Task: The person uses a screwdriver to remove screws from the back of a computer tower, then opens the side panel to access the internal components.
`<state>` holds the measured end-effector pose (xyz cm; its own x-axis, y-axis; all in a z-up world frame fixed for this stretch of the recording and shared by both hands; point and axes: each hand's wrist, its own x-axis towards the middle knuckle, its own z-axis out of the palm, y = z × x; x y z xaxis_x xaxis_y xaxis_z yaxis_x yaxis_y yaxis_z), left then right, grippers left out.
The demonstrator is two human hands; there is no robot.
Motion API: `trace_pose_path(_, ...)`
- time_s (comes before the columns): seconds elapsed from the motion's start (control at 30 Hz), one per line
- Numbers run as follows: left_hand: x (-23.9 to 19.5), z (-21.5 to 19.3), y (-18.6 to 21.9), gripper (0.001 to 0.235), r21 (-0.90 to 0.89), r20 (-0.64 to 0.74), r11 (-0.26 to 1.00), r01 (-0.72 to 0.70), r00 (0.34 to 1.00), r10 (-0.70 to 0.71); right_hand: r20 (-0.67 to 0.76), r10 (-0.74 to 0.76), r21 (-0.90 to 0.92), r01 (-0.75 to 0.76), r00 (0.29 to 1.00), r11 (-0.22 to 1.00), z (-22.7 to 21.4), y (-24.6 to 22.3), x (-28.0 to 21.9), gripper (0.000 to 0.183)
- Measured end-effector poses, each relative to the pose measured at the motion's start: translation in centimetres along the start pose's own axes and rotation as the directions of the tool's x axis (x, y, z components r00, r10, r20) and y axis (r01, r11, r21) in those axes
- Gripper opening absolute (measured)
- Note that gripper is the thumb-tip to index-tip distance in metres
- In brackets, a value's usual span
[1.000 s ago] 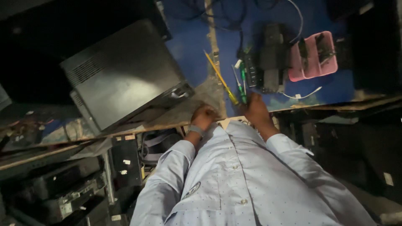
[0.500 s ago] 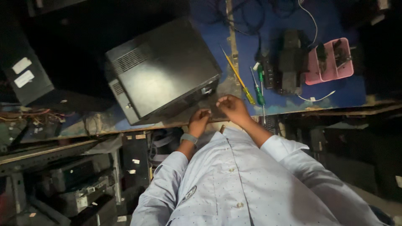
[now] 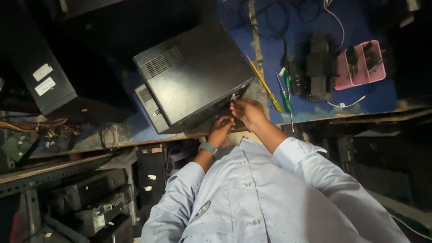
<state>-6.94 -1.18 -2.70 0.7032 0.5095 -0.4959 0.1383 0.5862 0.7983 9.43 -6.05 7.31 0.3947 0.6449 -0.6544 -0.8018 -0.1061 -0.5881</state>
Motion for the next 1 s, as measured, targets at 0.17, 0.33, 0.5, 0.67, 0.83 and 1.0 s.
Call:
trace_pose_path(0.17, 0.2, 0.2, 1.1, 0.021, 0.054, 0.002, 0.998, 0.020, 1.000, -0.020, -0.067, -0.033, 0.008, 0.034, 0.997, 0.999, 0.9, 0.2, -0.6, 0.016)
trace_pose_path(0.33, 1.1, 0.7, 0.7, 0.023, 0.079, -0.001, 0.995, 0.054, 0.999, -0.055, -0.048, -0.017, 0.076, 0.021, 0.999, 0.997, 0.7, 0.1, -0.6, 0.015)
trace_pose_path(0.5, 1.5, 0.3, 0.5, 0.022, 0.076, 0.029, 0.996, 0.056, 0.998, -0.059, -0.038, -0.003, 0.014, 0.003, 0.999, 1.000, 0.6, 0.3, -0.2, 0.017)
trace_pose_path(0.67, 1.5, 0.4, 0.5, 0.021, 0.097, 0.009, 0.995, 0.034, 0.999, -0.035, -0.080, -0.027, -0.038, 0.024, 0.996, 0.999, 0.9, 0.2, -0.7, 0.017)
trace_pose_path(0.83, 1.7, 0.3, 0.6, 0.018, 0.032, -0.022, 0.995, 0.096, 0.995, -0.095, -0.043, -0.024, 0.070, 0.027, 0.999, 0.997, 0.8, 0.3, -0.7, 0.016)
trace_pose_path(1.0, 1.7, 0.1, 1.1, 0.018, -0.039, -0.014, 0.990, 0.138, 0.990, -0.139, -0.023, 0.070, 0.170, -0.065, 0.997, 0.983, 0.2, 0.2, 0.0, 0.015)
